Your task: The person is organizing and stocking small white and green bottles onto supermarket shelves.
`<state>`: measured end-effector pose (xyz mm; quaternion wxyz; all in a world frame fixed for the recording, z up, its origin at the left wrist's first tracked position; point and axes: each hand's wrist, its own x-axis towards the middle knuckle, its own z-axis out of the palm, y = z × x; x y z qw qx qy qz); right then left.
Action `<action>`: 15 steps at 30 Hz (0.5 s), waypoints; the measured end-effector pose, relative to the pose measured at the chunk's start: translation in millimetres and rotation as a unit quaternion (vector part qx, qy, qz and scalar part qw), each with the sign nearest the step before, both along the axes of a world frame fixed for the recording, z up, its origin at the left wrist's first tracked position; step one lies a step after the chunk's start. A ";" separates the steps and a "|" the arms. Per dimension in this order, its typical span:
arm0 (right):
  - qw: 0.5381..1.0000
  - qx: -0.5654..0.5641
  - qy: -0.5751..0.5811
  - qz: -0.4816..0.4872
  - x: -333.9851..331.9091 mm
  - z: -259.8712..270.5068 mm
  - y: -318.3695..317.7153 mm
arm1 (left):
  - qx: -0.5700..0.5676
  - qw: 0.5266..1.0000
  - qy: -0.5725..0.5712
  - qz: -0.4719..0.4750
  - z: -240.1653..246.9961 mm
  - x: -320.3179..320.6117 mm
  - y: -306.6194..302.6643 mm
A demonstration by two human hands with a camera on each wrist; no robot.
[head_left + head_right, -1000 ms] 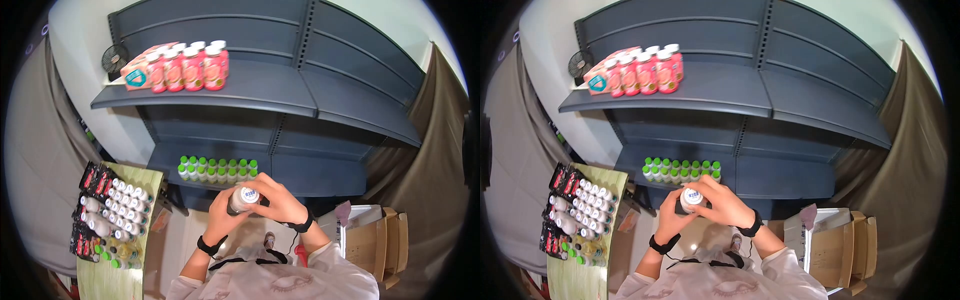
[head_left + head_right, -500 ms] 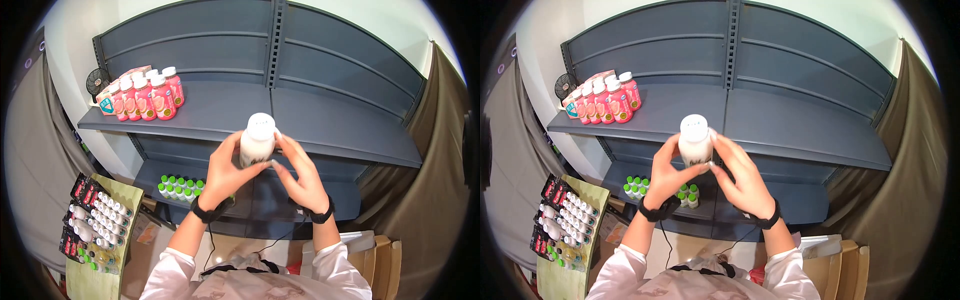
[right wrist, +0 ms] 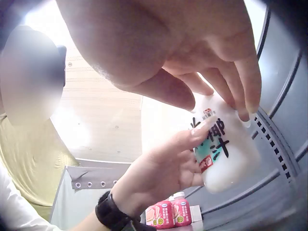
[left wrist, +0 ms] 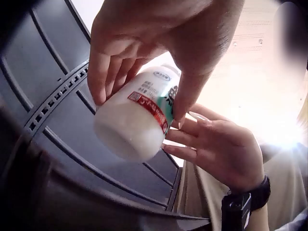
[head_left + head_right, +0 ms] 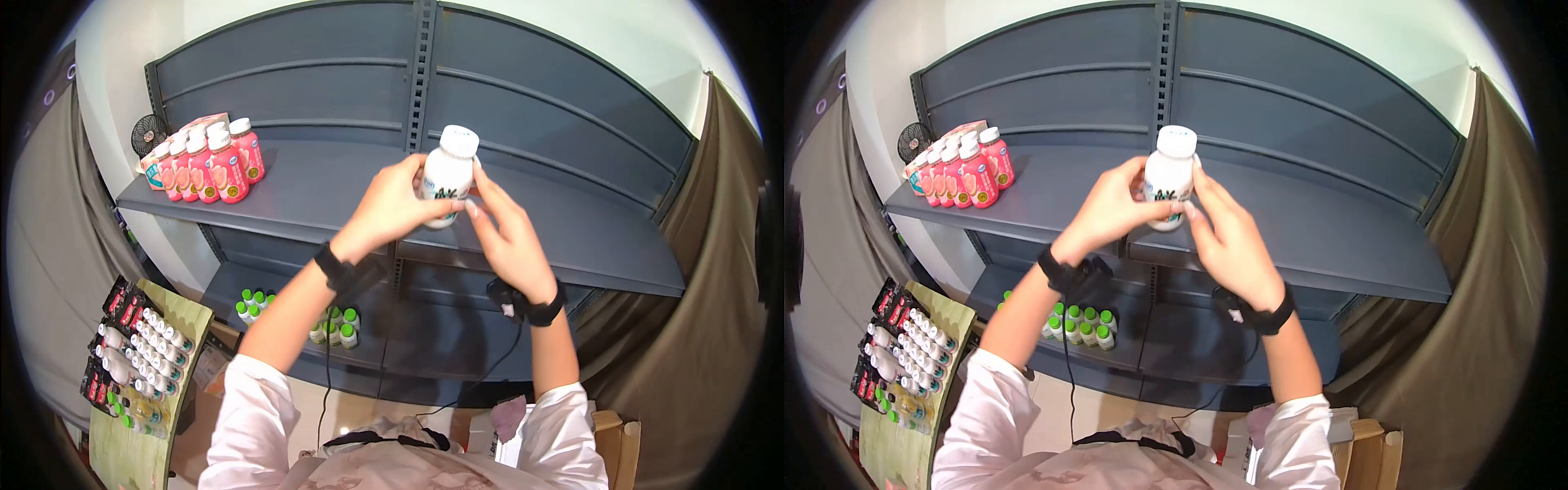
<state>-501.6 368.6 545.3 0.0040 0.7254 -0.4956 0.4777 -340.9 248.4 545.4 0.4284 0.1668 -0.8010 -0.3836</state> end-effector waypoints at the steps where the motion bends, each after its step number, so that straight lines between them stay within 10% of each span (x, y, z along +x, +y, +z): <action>1: 1.000 -0.001 0.009 0.010 -7.8 3.7 -6.0 | -0.014 0.999 -0.033 0.003 7.7 -2.2 -7.3; 15: 0.977 0.207 0.022 0.036 -17.0 25.4 -66.8 | -0.007 0.977 -0.210 -0.026 30.1 -13.0 -63.9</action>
